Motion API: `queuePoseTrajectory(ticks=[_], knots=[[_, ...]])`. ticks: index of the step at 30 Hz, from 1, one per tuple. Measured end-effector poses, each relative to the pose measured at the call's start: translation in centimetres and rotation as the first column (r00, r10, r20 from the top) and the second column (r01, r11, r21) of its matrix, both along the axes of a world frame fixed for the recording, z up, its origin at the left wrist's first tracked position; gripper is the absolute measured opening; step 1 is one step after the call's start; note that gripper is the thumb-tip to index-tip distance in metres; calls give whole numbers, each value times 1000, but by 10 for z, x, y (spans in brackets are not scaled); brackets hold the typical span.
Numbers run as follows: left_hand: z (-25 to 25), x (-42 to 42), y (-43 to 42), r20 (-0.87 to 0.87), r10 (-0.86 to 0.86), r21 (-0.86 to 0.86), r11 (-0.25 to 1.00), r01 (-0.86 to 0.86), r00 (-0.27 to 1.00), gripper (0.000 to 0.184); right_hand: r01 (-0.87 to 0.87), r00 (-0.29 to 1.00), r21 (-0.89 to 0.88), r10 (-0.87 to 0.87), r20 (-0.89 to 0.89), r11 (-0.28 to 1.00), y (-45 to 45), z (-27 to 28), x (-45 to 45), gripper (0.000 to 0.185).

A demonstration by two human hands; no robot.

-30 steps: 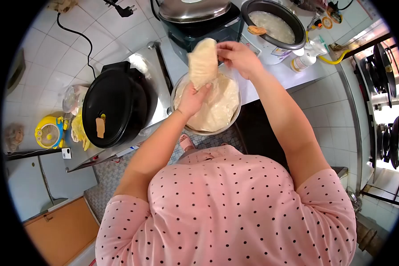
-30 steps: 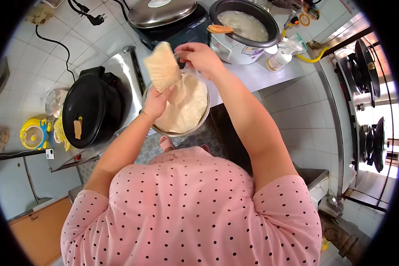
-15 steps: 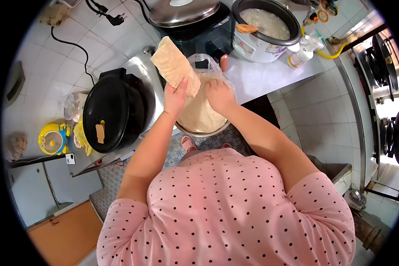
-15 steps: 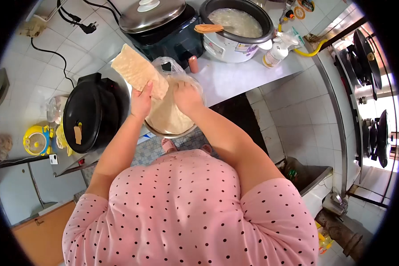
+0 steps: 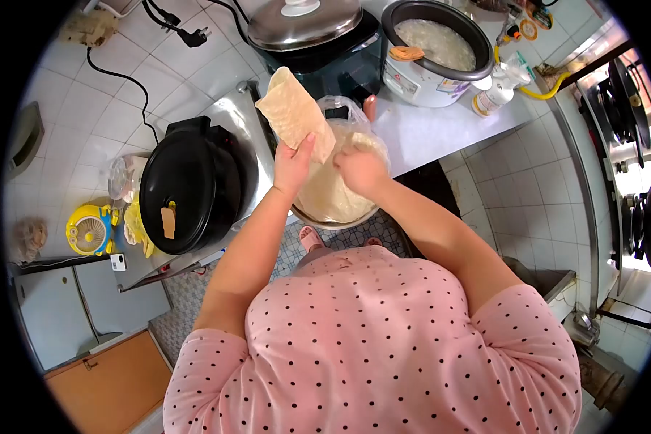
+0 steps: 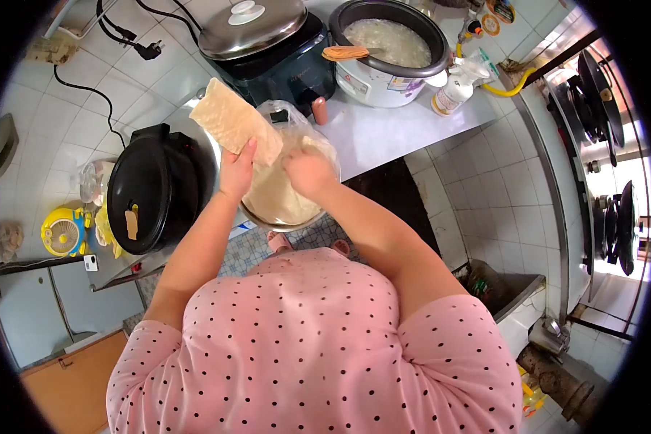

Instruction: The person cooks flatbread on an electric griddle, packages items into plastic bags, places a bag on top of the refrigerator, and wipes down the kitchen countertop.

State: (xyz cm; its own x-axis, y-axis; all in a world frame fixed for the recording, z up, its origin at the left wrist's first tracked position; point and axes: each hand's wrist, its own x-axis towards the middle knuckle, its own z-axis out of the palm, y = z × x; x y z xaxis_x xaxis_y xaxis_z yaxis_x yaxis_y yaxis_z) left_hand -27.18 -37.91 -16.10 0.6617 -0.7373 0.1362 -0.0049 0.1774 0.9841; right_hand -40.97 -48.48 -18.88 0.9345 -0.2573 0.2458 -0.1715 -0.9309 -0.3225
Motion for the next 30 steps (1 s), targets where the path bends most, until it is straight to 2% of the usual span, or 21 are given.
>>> queuePoseTrajectory(ticks=[2, 4, 7, 9, 11, 13, 14, 16, 17, 19, 20, 23, 26, 29, 30], knots=[[-2, -2, 6, -4, -45, 37, 998, 45, 999, 33, -183, 983, 200, 186, 0, 963, 18, -11, -14, 15], [1, -4, 12, 26, -123, 128, 985, 119, 992, 33, -330, 943, 373, 317, 96, 867, 41, 20, -38, 15], [9, -9, 28, 107, -352, 342, 891, 298, 930, 37, -493, 864, 408, 380, 329, 769, 58, 50, -60, 19], [19, 0, 38, 320, -557, 490, 790, 369, 766, 42, -486, 865, 442, 343, 367, 754, 63, 62, -65, 19], [37, 5, 41, 425, -712, 630, 676, 382, 558, 47, -450, 883, 453, 306, 357, 770, 64, 68, -69, 19], [61, 8, 38, 455, -809, 742, 576, 343, 373, 54, -401, 908, 429, 289, 303, 809, 61, 72, -69, 19], [55, 14, 40, 503, -805, 764, 584, 273, 315, 64, -326, 945, 438, 286, 157, 838, 58, 77, -69, 21], [62, 19, 40, 550, -796, 773, 599, 209, 252, 65, -181, 955, 421, 261, -141, 889, 49, 95, -69, 25], [64, 21, 40, 573, -790, 773, 609, 177, 218, 66, -148, 921, 387, 270, -282, 910, 41, 101, -68, 25], [64, 23, 39, 545, -792, 781, 599, 175, 275, 63, -95, 795, 302, 255, -550, 949, 25, 108, -69, 25], [63, 22, 39, 530, -792, 785, 593, 178, 302, 61, -90, 820, 229, 203, -535, 969, 21, 97, -73, 19], [61, 12, 37, 516, -791, 827, 559, 48, 328, 59, -283, 906, 96, 299, -300, 954, 14, 93, -85, 15], [43, 11, 38, 547, -820, 837, 540, -92, 169, 57, -398, 917, 55, 398, 10, 916, 22, 93, -90, 9], [50, 6, 33, 400, -917, 891, 389, -234, -1, 56, -357, 904, 198, 391, -172, 913, 26, 99, -91, 9], [46, 4, 34, 465, -885, 856, 457, -242, -30, 55, -377, 876, 208, 421, -235, 902, 24, 102, -91, 10]])
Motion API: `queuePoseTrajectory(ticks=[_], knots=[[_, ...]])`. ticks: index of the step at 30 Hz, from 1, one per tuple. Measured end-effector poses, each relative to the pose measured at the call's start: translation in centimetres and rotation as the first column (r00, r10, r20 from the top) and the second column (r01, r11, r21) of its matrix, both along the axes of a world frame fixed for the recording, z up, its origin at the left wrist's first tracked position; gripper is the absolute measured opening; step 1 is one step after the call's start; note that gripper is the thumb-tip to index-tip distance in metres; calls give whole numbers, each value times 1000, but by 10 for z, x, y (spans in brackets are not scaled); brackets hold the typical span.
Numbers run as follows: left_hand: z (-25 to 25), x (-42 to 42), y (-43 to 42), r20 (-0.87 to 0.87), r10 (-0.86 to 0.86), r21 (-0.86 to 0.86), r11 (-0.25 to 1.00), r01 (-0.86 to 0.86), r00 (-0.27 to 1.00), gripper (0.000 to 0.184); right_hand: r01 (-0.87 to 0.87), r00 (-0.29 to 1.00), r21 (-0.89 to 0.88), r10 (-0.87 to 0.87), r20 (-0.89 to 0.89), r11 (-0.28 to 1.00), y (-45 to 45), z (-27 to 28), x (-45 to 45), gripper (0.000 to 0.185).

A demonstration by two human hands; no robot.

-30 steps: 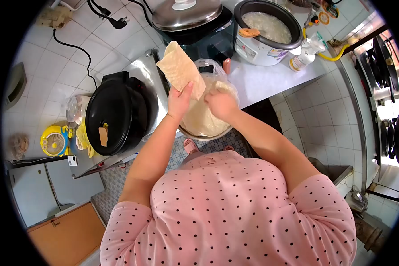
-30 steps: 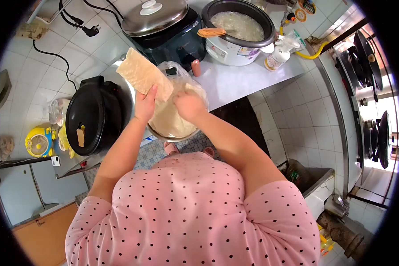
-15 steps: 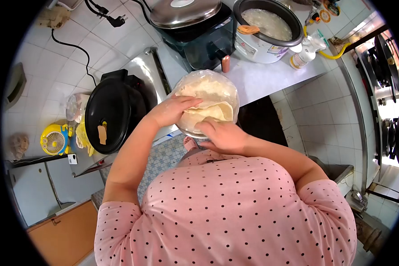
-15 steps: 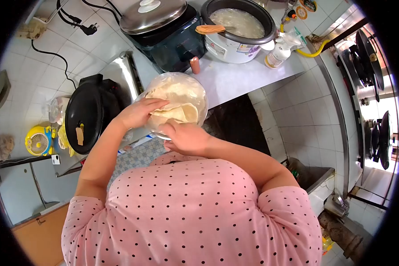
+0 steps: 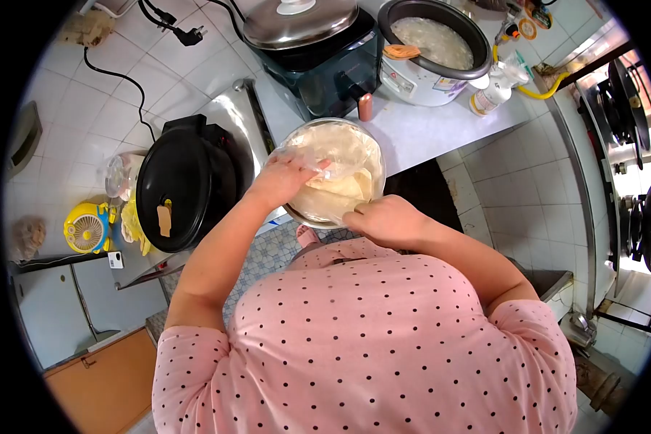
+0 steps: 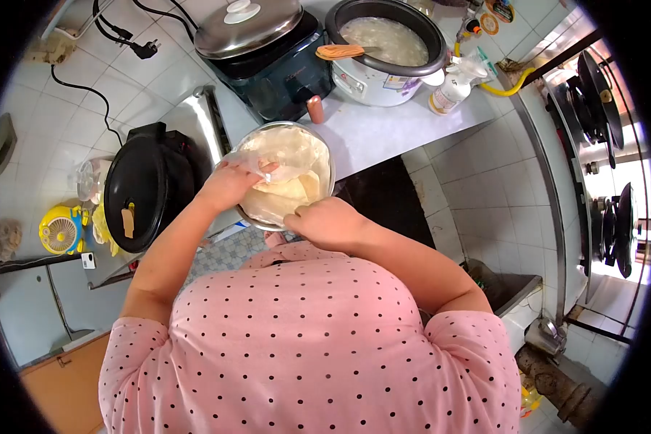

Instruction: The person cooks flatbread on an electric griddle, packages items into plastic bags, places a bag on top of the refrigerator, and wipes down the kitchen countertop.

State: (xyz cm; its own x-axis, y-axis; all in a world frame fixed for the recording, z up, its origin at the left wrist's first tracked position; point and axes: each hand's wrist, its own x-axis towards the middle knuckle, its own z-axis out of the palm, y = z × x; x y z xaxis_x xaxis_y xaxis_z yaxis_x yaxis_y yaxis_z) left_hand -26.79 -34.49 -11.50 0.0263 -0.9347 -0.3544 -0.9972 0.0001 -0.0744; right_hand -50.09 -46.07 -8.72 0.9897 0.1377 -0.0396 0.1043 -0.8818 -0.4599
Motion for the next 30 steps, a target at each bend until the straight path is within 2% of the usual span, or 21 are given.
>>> queuePoseTrajectory(ticks=[2, 5, 6, 9, 12, 15, 16, 17, 18, 20, 22, 23, 24, 27, 29, 30], knots=[[-9, -4, 6, 44, -41, -138, 989, 47, 998, 53, -74, 990, -19, 71, -126, 997, -5, 5, 0, 13], [-3, 5, 5, -96, -103, -197, 977, 82, 990, 54, 32, 979, -142, -59, -195, 989, -13, -10, -4, 16], [-6, 8, 5, -84, -107, -213, 973, 87, 991, 55, 51, 971, -196, -94, -221, 979, -18, -14, -5, 16], [-13, 13, 8, -40, -100, -217, 972, 89, 994, 56, 51, 998, -148, -54, -21, 988, -24, -21, -4, 13], [-15, 8, 6, -7, -70, -156, 985, 68, 998, 57, 18, 999, -137, -12, 41, 990, -24, -19, 5, 13], [-14, 12, 4, -38, -48, -126, 991, 42, 998, 55, -23, 983, -75, 9, -183, 997, -34, -23, 9, 12], [-11, 13, 5, -60, -33, -112, 993, 26, 998, 56, 137, 991, -35, -137, -2, 990, -32, -24, 10, 12], [-10, 13, 7, -82, -17, -97, 995, 9, 997, 56, 283, 943, 34, -285, 171, 959, -26, -25, 13, 11], [-12, 11, 9, -51, 4, -132, 991, -10, 999, 56, 409, 844, 127, -428, 323, 903, -19, -25, 17, 11], [-19, 4, 9, 7, 44, -210, 977, -42, 999, 57, 448, 725, 163, -464, 509, 879, -10, -24, 43, 10], [-31, 2, 6, 92, 64, -130, 990, -52, 994, 56, 458, 705, 164, -469, 532, 874, -22, -31, 61, 10], [-35, 2, 5, 138, 73, -91, 994, -61, 988, 56, 448, 754, 146, -461, 469, 882, -36, -45, 72, 11], [-34, -2, 5, 114, 97, -121, 989, -83, 989, 56, 434, 799, 130, -448, 402, 891, -48, -53, 83, 12], [-34, -19, 9, 54, 157, -170, 975, -146, 986, 58, 494, 702, 393, -623, 345, 775, -72, -14, 100, 21], [-41, -24, 8, 32, 164, -162, 974, -157, 986, 60, 520, 722, 489, -666, 186, 700, -79, -8, 108, 20], [-43, -25, 9, 34, 142, -240, 962, -130, 989, 58, 536, 727, 530, -678, 107, 658, -81, -7, 110, 20]])
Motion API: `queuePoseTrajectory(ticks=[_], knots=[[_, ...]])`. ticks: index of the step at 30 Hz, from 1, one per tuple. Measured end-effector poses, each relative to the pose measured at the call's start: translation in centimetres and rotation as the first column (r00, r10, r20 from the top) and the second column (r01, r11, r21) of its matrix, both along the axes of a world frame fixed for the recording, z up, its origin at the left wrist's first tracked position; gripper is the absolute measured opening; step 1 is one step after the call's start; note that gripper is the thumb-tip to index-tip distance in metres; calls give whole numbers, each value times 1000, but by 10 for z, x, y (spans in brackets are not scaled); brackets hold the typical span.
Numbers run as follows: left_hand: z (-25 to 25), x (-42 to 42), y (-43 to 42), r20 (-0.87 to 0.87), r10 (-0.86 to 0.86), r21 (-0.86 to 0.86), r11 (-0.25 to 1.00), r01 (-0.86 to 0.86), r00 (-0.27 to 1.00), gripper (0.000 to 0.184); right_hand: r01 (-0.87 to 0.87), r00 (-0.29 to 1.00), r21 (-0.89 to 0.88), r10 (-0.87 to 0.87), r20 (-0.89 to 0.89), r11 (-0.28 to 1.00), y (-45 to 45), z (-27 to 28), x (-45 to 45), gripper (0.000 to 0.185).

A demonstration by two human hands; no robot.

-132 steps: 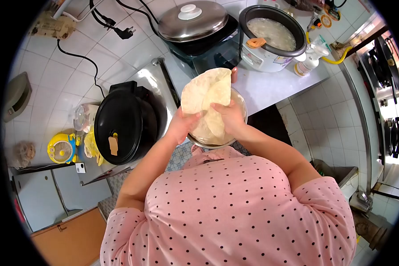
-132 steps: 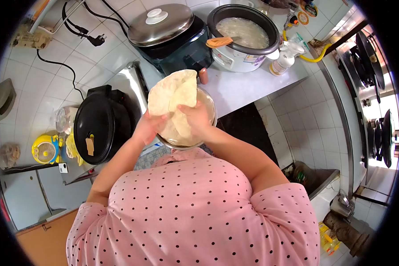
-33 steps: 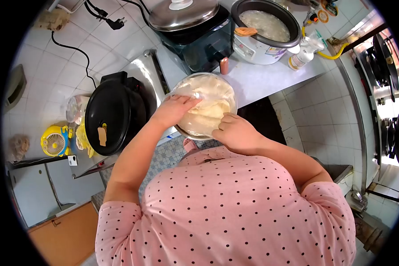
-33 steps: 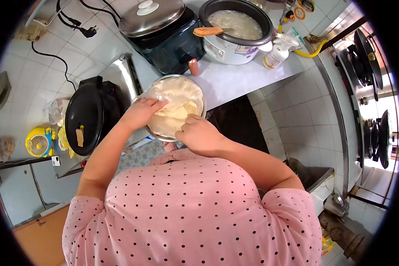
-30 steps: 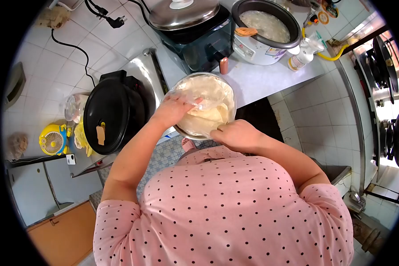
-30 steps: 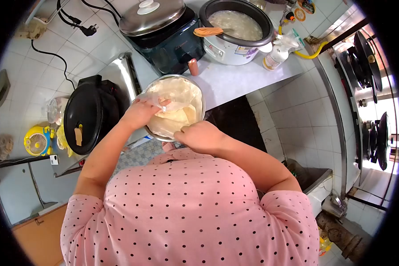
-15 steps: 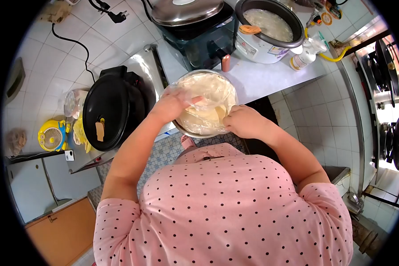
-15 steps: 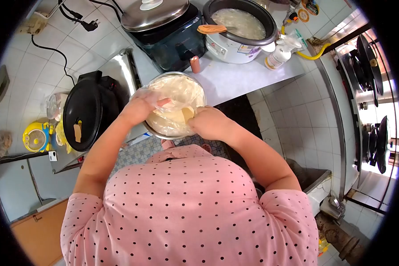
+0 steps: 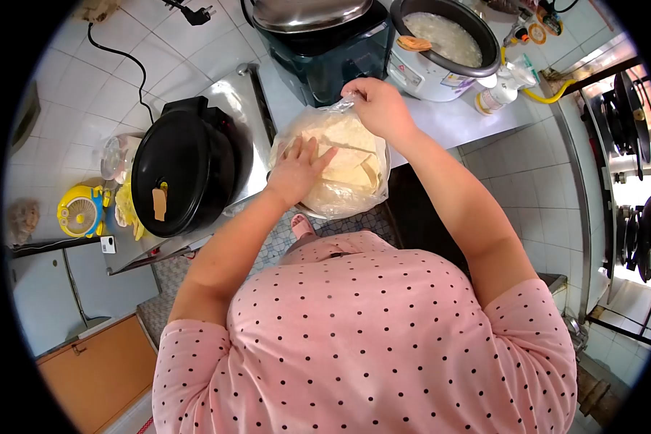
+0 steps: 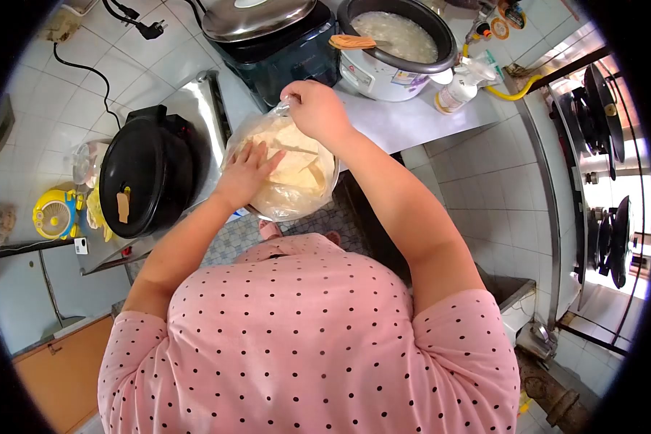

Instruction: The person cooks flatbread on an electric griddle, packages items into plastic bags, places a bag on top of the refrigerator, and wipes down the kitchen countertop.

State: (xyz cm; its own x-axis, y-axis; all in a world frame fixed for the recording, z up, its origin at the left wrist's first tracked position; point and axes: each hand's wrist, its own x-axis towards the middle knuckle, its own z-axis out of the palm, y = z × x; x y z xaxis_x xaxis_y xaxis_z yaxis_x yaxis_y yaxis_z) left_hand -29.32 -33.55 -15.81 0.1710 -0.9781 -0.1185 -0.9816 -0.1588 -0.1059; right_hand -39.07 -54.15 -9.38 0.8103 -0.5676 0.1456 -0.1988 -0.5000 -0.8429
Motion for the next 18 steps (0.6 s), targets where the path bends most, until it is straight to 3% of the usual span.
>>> queuePoseTrajectory(ticks=[3, 5, 7, 8, 9, 11, 14, 18], knots=[[2, -3, 10, -7, -41, -200, 979, 38, 999, 50, 43, 993, -111, -30, 117, 993, 8, -11, -6, 18], [12, -4, 19, -91, -55, -281, 959, 28, 994, 42, 188, 963, -382, -92, 255, 905, 20, 0, -18, 16], [7, -3, 30, -107, -77, -307, 951, 41, 991, 31, 120, 986, -393, -64, 154, 911, 42, 3, -46, 20], [6, -2, 33, -114, -89, -322, 945, 48, 989, 27, -15, 1000, -260, 10, -19, 965, 54, 2, -63, 25], [6, -1, 33, -90, -87, -351, 935, 51, 992, 25, -248, 966, -166, 230, -120, 954, 59, -6, -71, 24], [7, -1, 31, -47, -91, -402, 913, 65, 995, 22, -362, 930, -348, 314, -189, 865, 67, -33, -70, 25], [11, 3, 28, -71, -129, -411, 907, 89, 989, 21, -135, 987, -673, 160, -26, 727, 62, -49, -53, 25], [0, 7, 32, -167, -151, -442, 895, 63, 974, 20, -185, 977, -549, 95, -188, 815, 51, -49, -38, 26]])
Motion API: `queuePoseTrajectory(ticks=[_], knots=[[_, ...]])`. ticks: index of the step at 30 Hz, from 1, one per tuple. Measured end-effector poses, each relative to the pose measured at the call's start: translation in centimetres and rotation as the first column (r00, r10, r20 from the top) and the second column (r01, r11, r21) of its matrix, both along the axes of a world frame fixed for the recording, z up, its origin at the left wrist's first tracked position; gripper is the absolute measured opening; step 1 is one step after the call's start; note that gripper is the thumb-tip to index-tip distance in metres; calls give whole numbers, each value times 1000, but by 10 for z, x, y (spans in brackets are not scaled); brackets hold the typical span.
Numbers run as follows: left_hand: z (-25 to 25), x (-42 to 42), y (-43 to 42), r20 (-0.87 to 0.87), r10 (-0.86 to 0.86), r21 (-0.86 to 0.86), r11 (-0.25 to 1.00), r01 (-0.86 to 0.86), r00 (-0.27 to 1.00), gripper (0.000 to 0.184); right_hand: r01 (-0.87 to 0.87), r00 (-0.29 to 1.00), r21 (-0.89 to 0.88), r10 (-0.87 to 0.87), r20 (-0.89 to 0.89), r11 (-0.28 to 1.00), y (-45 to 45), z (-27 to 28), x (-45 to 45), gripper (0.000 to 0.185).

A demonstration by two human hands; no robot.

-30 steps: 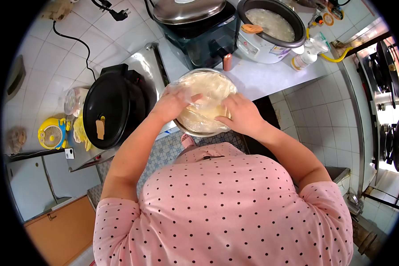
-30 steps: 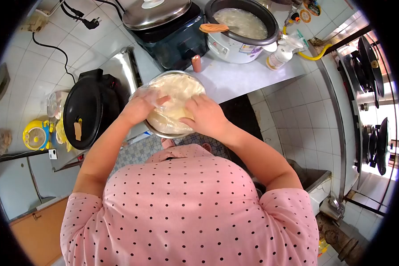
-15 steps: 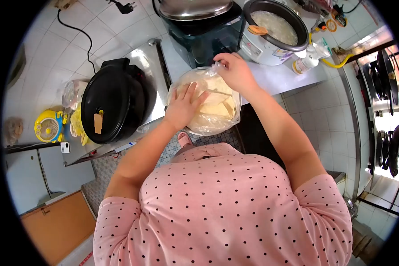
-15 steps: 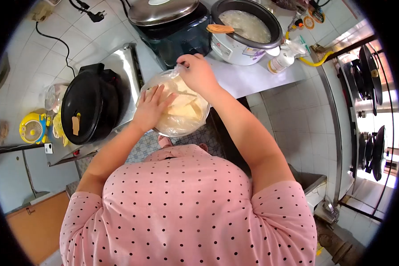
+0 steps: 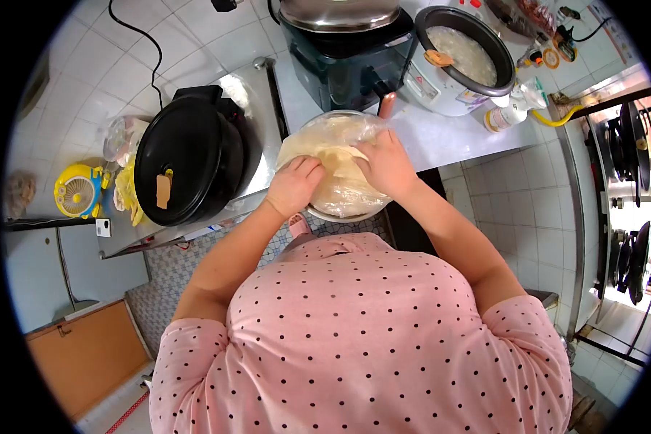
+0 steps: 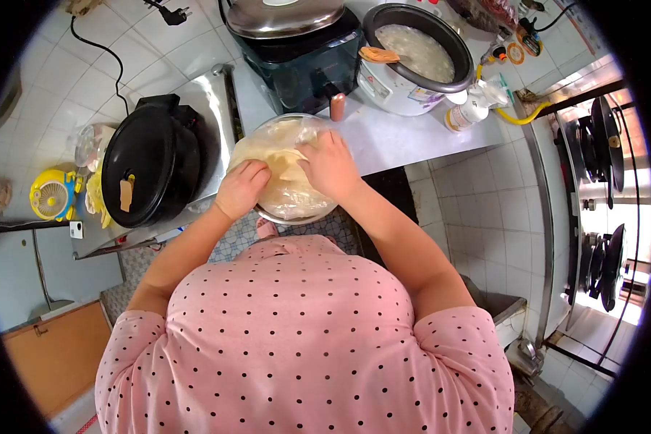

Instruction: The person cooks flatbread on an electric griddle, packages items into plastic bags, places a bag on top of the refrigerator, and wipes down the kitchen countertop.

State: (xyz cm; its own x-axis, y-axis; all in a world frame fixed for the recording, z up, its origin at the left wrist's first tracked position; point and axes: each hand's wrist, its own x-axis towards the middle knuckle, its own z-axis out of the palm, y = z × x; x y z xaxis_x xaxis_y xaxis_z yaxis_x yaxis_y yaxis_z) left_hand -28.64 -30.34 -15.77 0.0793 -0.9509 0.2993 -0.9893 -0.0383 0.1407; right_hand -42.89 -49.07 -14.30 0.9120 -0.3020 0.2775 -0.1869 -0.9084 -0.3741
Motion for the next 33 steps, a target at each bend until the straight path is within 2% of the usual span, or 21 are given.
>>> queuePoseTrajectory(ticks=[2, 5, 8, 11, 14, 17, 20, 23, 26, 29, 32, 33], knots=[[-4, -3, 1, -105, -18, -24, 1000, 15, 994, 20, -36, 997, 85, 41, -68, 996, -14, -11, 7, 24], [-8, -5, -1, 1, -88, -18, 996, 88, 996, 22, -45, 985, 132, 65, -158, 990, -26, -29, 18, 23], [-7, -8, -7, -258, -95, 66, 991, 116, 961, 26, -11, 962, 78, 32, -272, 997, -32, -31, 24, 22], [-16, -5, -19, -275, -36, 123, 990, 72, 961, 37, -47, 976, 30, 52, -213, 998, -29, -15, 21, 25], [-12, -9, -37, -255, 190, 177, 973, -148, 948, 42, -23, 957, 12, 25, -288, 1000, -29, -15, 25, 25], [-1, -16, -44, -161, 255, 234, 948, -214, 953, 46, 24, 936, -44, -38, -351, 999, -29, -10, 27, 24], [-3, -12, -41, -226, 122, 166, 982, -85, 967, 38, 145, 956, 43, -129, -264, 988, -29, -21, 27, 25], [2, -12, -27, -307, -104, 216, 960, 176, 946, 27, 148, 953, 143, -102, -286, 979, -32, -22, 26, 27], [-1, -18, -10, -373, -201, 175, 944, 281, 906, 19, 232, 920, 222, -139, -368, 947, -38, -24, 30, 26], [-8, -18, 3, -356, -219, 303, 893, 334, 909, 19, 288, 920, 225, -204, -335, 931, -35, -31, 32, 26], [-11, -20, 4, -359, -149, 365, 886, 285, 921, 24, 235, 925, 72, -201, -322, 969, -21, -41, 35, 30], [-10, -20, 4, -362, -123, 377, 887, 266, 924, 25, 42, 954, -18, -45, -297, 999, -11, -36, 30, 35]])
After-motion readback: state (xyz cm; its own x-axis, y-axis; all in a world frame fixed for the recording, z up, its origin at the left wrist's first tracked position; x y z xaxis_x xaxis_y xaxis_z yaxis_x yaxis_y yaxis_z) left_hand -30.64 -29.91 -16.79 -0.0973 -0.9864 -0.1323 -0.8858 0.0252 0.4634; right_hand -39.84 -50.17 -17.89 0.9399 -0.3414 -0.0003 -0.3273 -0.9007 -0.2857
